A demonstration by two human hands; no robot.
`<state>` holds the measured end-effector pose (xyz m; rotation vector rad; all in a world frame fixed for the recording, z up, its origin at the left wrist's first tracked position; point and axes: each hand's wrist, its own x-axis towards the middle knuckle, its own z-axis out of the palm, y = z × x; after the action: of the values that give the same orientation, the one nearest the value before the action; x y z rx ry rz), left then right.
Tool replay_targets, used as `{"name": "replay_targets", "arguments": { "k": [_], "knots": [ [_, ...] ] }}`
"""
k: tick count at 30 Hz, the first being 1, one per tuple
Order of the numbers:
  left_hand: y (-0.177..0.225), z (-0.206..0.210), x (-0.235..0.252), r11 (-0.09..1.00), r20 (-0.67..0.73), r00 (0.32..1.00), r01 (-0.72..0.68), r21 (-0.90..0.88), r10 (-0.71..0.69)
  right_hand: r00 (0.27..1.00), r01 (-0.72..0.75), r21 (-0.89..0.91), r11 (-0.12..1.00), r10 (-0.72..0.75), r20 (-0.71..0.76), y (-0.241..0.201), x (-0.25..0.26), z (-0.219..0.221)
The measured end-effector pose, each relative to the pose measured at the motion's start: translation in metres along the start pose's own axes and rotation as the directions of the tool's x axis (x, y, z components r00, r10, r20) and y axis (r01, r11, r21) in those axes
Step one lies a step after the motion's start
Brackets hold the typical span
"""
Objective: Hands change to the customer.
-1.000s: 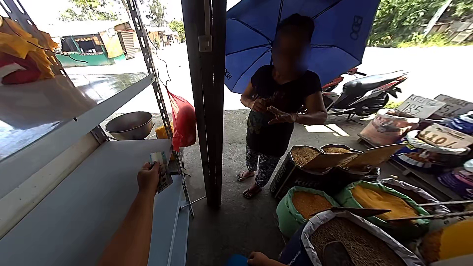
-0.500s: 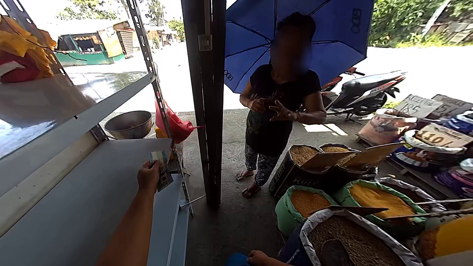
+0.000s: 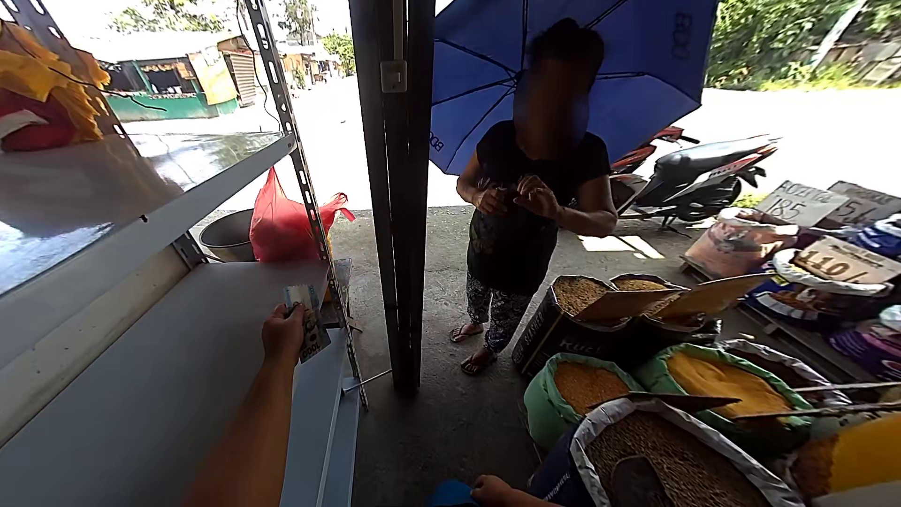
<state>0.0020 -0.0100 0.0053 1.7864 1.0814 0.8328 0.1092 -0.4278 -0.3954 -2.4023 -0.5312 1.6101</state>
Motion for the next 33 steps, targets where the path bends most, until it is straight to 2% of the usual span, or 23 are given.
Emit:
{"name": "replay_targets", "arguments": {
  "k": [6, 17, 23, 29, 33],
  "knots": [
    [-0.001, 0.001, 0.001, 1.0, 0.001, 1.0, 0.005, 0.001, -0.005, 1.0, 0.0, 0.008, 1.0, 0.001, -0.021, 0.013, 0.022, 0.005],
    [-0.001, 0.001, 0.001, 1.0, 0.003, 1.0, 0.007, -0.007, -0.007, 1.0, -0.002, -0.001, 1.0, 0.002, -0.014, 0.016, 0.031, 0.006],
    [-0.001, 0.001, 0.001, 1.0, 0.01, 1.0, -0.009, 0.002, 0.009, 1.0, 0.011, -0.027, 1.0, -0.011, 0.002, 0.001, 0.002, -0.002],
    [-0.002, 0.001, 0.0, 1.0, 0.008, 1.0, -0.008, -0.011, 0.008, 1.0, 0.007, -0.019, 1.0, -0.008, -0.011, 0.005, 0.009, 0.001],
    [0.0, 0.001, -0.001, 1.0, 0.011, 1.0, -0.002, -0.026, 0.002, 1.0, -0.002, -0.01, 1.0, 0.002, 0.004, -0.002, -0.005, -0.003]
  ]
}}
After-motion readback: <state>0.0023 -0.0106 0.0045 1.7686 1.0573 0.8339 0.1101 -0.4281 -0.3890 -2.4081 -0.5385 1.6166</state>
